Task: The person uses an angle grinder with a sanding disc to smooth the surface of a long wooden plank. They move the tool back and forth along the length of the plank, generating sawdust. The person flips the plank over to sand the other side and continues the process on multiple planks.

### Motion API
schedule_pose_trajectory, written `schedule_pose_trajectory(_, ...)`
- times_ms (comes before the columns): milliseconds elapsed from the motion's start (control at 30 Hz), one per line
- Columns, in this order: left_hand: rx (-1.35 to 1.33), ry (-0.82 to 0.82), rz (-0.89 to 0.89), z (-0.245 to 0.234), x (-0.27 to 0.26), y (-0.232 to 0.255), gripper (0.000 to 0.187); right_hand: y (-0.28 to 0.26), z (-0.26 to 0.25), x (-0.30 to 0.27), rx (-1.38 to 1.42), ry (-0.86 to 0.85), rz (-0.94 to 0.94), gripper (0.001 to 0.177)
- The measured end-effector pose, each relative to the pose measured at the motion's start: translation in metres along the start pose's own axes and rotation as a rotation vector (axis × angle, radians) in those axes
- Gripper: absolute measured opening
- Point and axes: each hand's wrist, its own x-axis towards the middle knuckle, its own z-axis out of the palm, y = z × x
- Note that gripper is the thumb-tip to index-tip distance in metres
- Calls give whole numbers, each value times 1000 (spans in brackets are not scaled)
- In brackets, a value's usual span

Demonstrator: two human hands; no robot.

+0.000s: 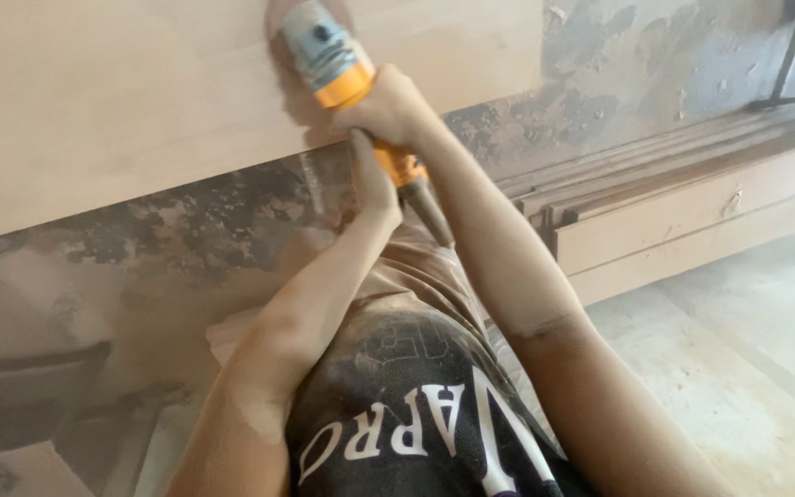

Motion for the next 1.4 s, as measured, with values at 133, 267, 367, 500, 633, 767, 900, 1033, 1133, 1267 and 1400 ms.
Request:
schedule_pose_trajectory(133, 45, -109, 62, 48, 2, -53, 68, 49, -59, -10, 197, 29, -79, 34)
schedule_pose_trajectory(267, 237, -174, -51, 86, 0, -94, 69, 96, -105, -18, 413, 69, -85, 34)
schedule_pose_trajectory(367, 345, -194, -125, 107, -3, -110, 70, 123, -130, -21, 406, 117, -16, 32)
schedule_pose_trajectory(500, 300, -282, -142, 129, -8, -115, 67, 139, -148, -24, 488, 163, -42, 32)
schedule_pose_trajectory(633, 439, -268, -63, 139, -22, -122, 61, 150, -156, -41, 697, 148, -87, 28)
schedule_pose_trajectory(767, 424, -268, -127, 127, -31, -120, 56, 153, -143, -51, 703, 154, -25, 24)
schedule_pose_trajectory(900, 400, -278, -138, 109, -36, -103, 56, 145, -124, -53, 739, 172, -33, 22)
schedule_pose_trajectory(1033, 386, -278, -139, 91, -36, -87, 55, 132, -104, -51, 730, 178, -35, 22)
schedule_pose_trajectory(1133, 413, -273, -154, 74, -36, -82, 57, 122, -87, -53, 710, 147, -45, 22)
schedule_pose_trajectory(1267, 372, -276, -73, 50, -33, -74, 63, 106, -61, -53, 703, 134, -24, 24)
schedule_pose_trajectory(1400, 351, -259, -62, 23, -30, -55, 67, 89, -33, -47, 611, 130, -68, 25)
